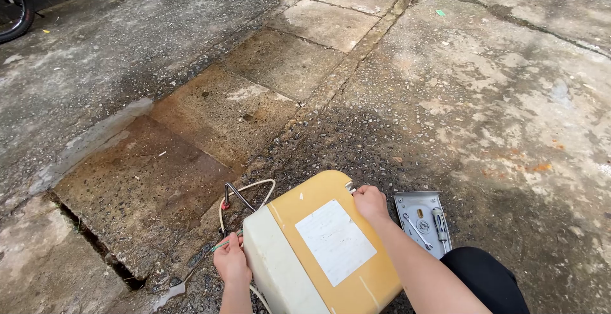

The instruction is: The person strips the insulation from a green wire and connects it to a terminal on a yellow electrical box. They then use a screwdriver to tighten the terminal screw, securing the wire in place.

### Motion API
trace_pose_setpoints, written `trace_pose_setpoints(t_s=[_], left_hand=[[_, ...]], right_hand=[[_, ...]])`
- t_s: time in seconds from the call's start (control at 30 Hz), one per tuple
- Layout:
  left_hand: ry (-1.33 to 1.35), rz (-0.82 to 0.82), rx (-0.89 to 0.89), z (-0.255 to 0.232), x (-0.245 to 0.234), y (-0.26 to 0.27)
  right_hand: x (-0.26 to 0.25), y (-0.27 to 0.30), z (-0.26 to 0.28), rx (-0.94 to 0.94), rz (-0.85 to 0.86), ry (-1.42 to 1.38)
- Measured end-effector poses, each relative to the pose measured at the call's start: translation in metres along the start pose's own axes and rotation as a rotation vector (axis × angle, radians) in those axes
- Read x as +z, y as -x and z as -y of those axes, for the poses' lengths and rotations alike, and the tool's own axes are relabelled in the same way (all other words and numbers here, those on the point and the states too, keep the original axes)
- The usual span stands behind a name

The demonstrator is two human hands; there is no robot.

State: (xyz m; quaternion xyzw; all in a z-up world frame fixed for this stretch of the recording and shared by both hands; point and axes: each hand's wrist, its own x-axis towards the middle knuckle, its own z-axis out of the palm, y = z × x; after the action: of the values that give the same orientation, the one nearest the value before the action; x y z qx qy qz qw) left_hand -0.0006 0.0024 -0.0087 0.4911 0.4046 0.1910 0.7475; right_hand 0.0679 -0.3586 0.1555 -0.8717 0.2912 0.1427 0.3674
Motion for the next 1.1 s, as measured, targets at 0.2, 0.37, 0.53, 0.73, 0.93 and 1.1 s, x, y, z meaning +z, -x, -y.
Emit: trace_pose_setpoints(t_s=[0.2,0.37,0.53,0.73,0.93,1.1], left_hand=[[-0.108,0.110,0.006,-0.014,-0.002,0.004],[-0.179,0.182,0.050,-0.030,-0.001,0.014],[-0.106,0.203,-0.026,-0.044,-0.004,0.022],[-0.507,-0.060,0.041,-0.055,0.010,0.043],[-0.123,-0.023,0.022,-0.032,0.014,0.028],[-0.087,0.034,-0.041,-0.027,0.007,0.019]], right_hand=[[0.001,-0.004,0.000,0.001,-0.001,0.011],[0.002,-0.010,0.000,-0.011,-0.007,0.042],[-0.005,0.005,0.013,0.000,0.025,0.029],[-0.005,0.001,0.012,0.006,0.026,0.039],[-0.003,-0.003,0.005,-0.014,0.017,0.036],[-0.002,-0.004,0.006,0.005,0.021,0.041]])
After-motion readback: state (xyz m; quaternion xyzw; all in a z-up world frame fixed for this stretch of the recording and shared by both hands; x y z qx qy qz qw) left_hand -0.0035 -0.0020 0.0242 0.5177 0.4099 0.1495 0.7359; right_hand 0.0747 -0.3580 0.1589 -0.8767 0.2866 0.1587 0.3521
